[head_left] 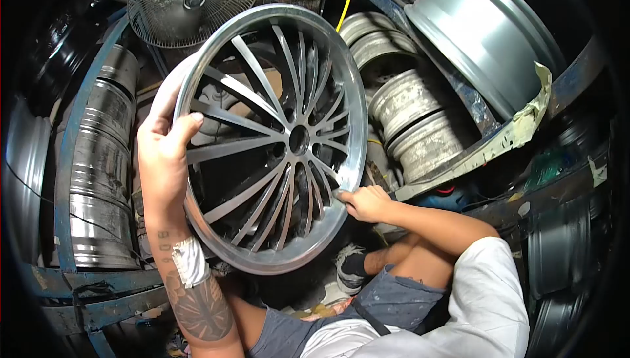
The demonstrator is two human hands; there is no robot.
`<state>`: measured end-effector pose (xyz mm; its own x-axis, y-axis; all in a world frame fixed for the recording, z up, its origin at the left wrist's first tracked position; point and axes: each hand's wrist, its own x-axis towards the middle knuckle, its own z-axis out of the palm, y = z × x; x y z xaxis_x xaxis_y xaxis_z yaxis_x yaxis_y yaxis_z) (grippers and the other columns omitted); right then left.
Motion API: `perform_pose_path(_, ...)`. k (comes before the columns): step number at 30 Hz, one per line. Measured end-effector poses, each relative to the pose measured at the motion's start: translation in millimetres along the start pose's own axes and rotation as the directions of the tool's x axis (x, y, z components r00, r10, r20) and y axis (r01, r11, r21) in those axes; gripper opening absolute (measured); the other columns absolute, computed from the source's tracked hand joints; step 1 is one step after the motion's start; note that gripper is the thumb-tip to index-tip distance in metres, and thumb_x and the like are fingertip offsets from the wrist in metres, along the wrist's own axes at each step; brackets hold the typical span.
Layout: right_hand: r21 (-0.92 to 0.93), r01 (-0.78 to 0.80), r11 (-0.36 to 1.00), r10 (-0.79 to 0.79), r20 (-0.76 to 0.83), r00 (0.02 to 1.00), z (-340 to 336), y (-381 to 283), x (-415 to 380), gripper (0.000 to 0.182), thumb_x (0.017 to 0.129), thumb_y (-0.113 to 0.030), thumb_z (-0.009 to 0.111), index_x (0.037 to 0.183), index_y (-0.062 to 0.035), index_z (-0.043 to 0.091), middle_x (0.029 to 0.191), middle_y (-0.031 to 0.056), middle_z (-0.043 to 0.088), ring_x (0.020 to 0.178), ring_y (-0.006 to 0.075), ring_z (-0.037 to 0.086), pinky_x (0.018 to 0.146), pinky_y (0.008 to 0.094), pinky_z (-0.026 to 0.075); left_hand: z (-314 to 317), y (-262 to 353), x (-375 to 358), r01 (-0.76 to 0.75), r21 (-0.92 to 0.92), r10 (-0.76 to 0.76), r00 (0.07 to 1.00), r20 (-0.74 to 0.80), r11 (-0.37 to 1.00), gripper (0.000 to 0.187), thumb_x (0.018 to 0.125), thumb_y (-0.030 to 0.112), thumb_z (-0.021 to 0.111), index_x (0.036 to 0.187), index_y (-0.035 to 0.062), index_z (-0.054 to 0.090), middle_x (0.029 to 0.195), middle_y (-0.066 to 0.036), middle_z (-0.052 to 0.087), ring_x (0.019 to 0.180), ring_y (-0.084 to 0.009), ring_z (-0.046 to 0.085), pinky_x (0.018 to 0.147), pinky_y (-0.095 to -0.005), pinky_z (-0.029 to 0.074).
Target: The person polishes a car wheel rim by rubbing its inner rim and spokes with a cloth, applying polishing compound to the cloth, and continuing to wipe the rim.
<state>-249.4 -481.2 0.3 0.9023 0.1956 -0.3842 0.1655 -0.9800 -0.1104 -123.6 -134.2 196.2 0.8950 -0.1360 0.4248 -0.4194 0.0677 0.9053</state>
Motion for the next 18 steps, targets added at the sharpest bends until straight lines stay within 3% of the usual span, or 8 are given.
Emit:
perform_pose_path(2,0.006,0.067,0.998,-0.067,0.007,0.998,-8,13,2,0.033,0.088,-0.026,0.060,0.119,-0.0205,0.068,0.085,0.0202,0.074,0.080,0.0404,0.073,0.072,0.0541,0.057,-2,-2,0,-0.011,0.035,0.012,1.000,-0.024,0.999,0.059,0.086,0.005,0.064,0.144,-0.0047,0.056,0.138,-0.015,0.064,0.126,-0.0199,0.060,0.112,-0.0315,0.041)
perform_pose_path(5,0.005,0.002,1.000,-0.002,0.012,1.000,-10,16,10,0.037,0.088,-0.027,0.059,0.124,-0.0217,0.068,0.086,0.0200,0.074,0.082,0.0401,0.073,0.074,0.0534,0.058,1,2,-3,0.070,0.034,-0.068,0.995,-0.073,0.997,0.058,0.087,0.005,0.064,0.143,-0.0044,0.057,0.138,-0.015,0.064,0.126,-0.0198,0.061,0.112,-0.0318,0.041)
perform_pose_path(8,-0.020,0.002,1.000,-0.001,0.048,0.999,-13,6,5,0.033,0.088,-0.027,0.059,0.118,-0.0203,0.070,0.087,0.0201,0.074,0.083,0.0391,0.074,0.075,0.0530,0.058,-1,0,-2,0.129,0.075,-0.121,0.986,-0.111,0.989,0.057,0.088,0.006,0.066,0.143,-0.0039,0.057,0.136,-0.014,0.066,0.123,-0.0191,0.062,0.110,-0.0308,0.043)
perform_pose_path(11,-0.035,-0.042,0.998,0.043,0.035,0.998,-20,10,12,0.030,0.086,-0.027,0.063,0.111,-0.0128,0.071,0.087,0.0201,0.075,0.082,0.0382,0.075,0.073,0.0527,0.058,2,1,1,0.142,0.085,-0.131,0.984,-0.120,0.986,0.057,0.088,0.008,0.068,0.143,-0.0036,0.058,0.126,-0.009,0.067,0.108,-0.0124,0.060,0.097,-0.0248,0.043)
perform_pose_path(13,-0.004,-0.032,0.999,0.032,0.046,0.998,-19,9,13,0.029,0.084,-0.025,0.064,0.108,-0.0118,0.072,0.087,0.0203,0.075,0.082,0.0378,0.075,0.073,0.0532,0.059,3,1,5,0.126,0.114,-0.112,0.986,-0.122,0.986,0.056,0.087,0.007,0.069,0.141,-0.0044,0.060,0.110,-0.001,0.069,0.086,-0.0051,0.054,0.080,-0.0185,0.041)
perform_pose_path(14,-0.011,0.000,1.000,0.000,0.070,0.998,-17,1,8,0.029,0.084,-0.025,0.064,0.108,-0.0120,0.073,0.088,0.0202,0.075,0.083,0.0376,0.075,0.074,0.0533,0.059,4,4,8,0.135,0.097,-0.124,0.986,-0.108,0.986,0.057,0.087,0.006,0.068,0.142,-0.0041,0.059,0.124,-0.008,0.069,0.101,-0.0112,0.063,0.091,-0.0220,0.046)
perform_pose_path(18,0.019,-0.020,1.000,0.018,0.062,0.998,-21,11,23,0.025,0.079,-0.023,0.065,0.098,-0.0101,0.075,0.089,0.0187,0.076,0.087,0.0363,0.076,0.074,0.0521,0.059,6,10,8,0.237,0.039,-0.232,0.968,-0.098,0.971,0.060,0.087,0.002,0.064,0.146,-0.0042,0.054,0.136,-0.016,0.065,0.122,-0.0212,0.064,0.109,-0.0338,0.047)
